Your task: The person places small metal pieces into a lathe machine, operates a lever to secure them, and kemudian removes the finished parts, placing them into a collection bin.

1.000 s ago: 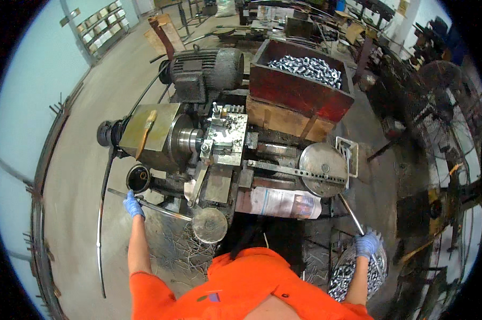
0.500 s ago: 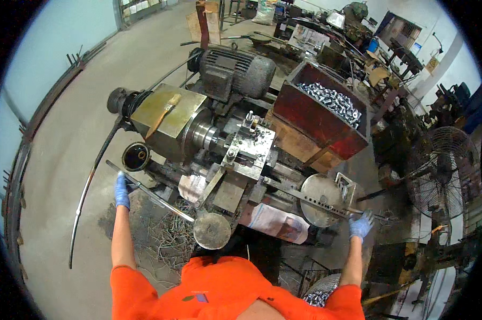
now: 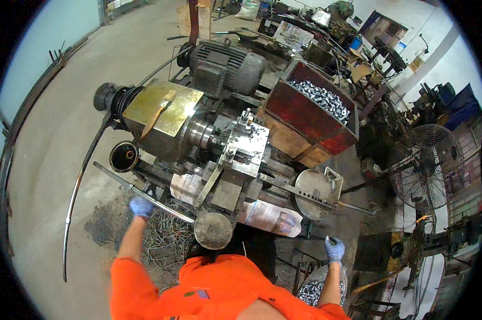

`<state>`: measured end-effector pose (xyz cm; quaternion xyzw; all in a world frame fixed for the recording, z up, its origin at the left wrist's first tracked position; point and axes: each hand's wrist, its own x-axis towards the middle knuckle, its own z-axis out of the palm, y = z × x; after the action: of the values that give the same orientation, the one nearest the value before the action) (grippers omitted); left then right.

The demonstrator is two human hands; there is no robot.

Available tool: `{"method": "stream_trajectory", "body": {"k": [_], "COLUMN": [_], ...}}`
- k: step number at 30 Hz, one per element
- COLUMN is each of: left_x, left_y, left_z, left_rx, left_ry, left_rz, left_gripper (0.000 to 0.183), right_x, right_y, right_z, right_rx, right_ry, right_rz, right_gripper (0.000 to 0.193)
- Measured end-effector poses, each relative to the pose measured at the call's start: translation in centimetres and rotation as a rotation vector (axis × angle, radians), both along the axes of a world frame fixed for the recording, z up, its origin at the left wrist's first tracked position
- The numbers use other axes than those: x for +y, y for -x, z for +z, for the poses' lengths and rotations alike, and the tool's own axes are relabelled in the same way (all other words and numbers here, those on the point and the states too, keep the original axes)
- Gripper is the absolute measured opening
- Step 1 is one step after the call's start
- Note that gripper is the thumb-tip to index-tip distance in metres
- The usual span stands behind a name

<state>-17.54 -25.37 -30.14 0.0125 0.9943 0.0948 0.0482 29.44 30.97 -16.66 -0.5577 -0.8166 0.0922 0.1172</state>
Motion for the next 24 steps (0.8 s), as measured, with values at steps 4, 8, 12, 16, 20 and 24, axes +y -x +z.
{"method": "stream_trajectory", "body": {"k": [4, 8, 12, 16, 20, 24], "left_x": [-1.6, -3.5, -4.1, -5.6, -12.0, -16.6], "left_y": [-0.1, 2.3, 2.8, 2.4, 3.5, 1.7], "left_z": [-6.5, -0.5, -1.4, 4.1, 10.6, 22.4], "left_rx": [0.036, -0.121, -0.117, -0.176, 0.049, 0.466], "left_ry": [0.424, 0.303, 0.182, 0.106, -0.089, -0.247], "left_rz": [-0.306, -0.372, -0.347, -0.256, -0.086, 0.021], "left_gripper": [0.025, 0.031, 0.038, 0.036, 0.029, 0.027], "right_x": [-1.2, -1.8, -1.6, -7.6, -13.4, -18.3], "right_y": [3.3, 7.3, 12.1, 22.3, 31.7, 38.5], "right_z": [3.3, 8.5, 11.4, 17.3, 19.8, 20.7], "right_rx": [0.056, 0.117, 0.258, 0.282, 0.294, 0.297], "right_ry": [0.01, -0.212, -0.183, -0.002, -0.175, -0.224], "right_rz": [0.086, 0.265, 0.397, 0.586, 0.886, 1.175], "right_gripper": [0.037, 0.033, 0.031, 0.029, 0.029, 0.037]}}
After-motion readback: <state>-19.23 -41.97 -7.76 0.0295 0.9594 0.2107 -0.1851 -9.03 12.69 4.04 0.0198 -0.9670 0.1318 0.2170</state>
